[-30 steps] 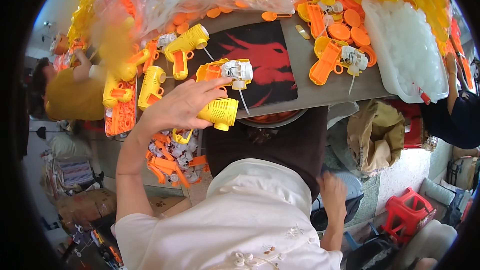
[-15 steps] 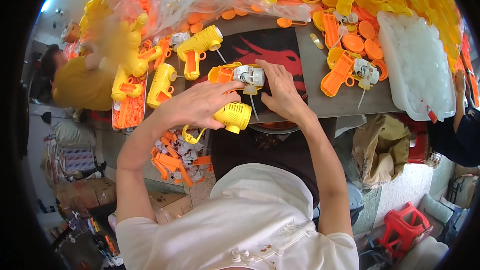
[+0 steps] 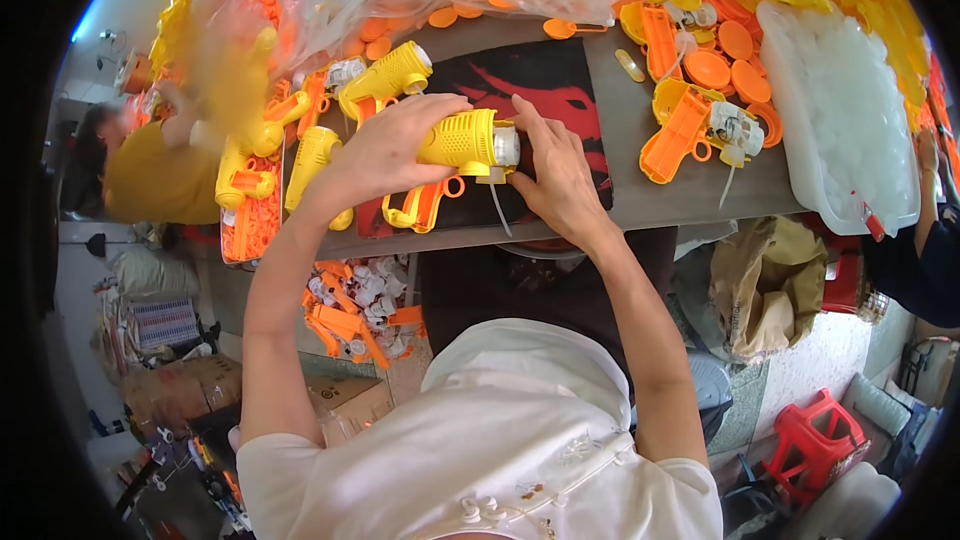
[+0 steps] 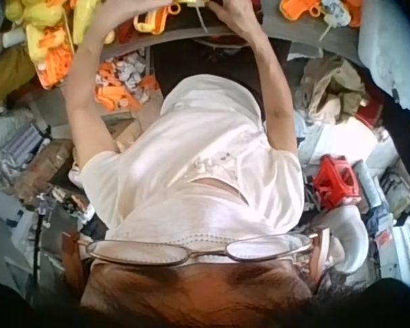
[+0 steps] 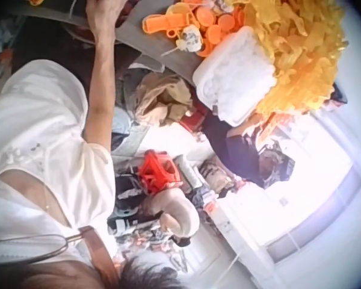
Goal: Assembling plastic toy bubble guns at a factory workbench.
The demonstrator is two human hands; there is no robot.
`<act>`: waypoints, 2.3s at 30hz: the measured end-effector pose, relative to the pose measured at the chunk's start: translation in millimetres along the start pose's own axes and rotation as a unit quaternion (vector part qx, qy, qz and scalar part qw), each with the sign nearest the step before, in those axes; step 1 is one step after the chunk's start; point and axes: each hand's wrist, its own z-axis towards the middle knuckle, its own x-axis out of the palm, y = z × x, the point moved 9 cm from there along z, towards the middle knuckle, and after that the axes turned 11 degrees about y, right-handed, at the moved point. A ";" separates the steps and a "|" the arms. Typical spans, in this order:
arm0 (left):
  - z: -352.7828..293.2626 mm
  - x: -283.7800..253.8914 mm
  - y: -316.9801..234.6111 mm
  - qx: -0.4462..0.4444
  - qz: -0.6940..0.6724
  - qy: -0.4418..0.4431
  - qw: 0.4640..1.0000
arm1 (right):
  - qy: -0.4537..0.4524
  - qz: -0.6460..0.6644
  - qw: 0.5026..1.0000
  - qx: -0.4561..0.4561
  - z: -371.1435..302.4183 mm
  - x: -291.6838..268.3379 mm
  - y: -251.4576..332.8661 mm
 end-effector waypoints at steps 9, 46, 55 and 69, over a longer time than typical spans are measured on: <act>20.7 17.5 -2.3 -0.040 -0.002 0.102 0.994 | -0.010 0.012 1.000 0.007 -0.8 2.1 -2.8; -33.6 40.9 17.6 -0.075 -0.520 -0.029 0.850 | 0.048 0.308 0.950 0.016 -14.6 -4.8 -2.4; -26.8 17.6 -28.8 -0.052 -0.340 -0.048 0.938 | 0.062 0.412 0.907 0.066 -3.2 -0.9 -2.6; -54.7 -11.6 -43.9 0.043 -0.386 -0.114 0.914 | 0.055 0.327 0.943 0.020 -30.1 -25.0 37.9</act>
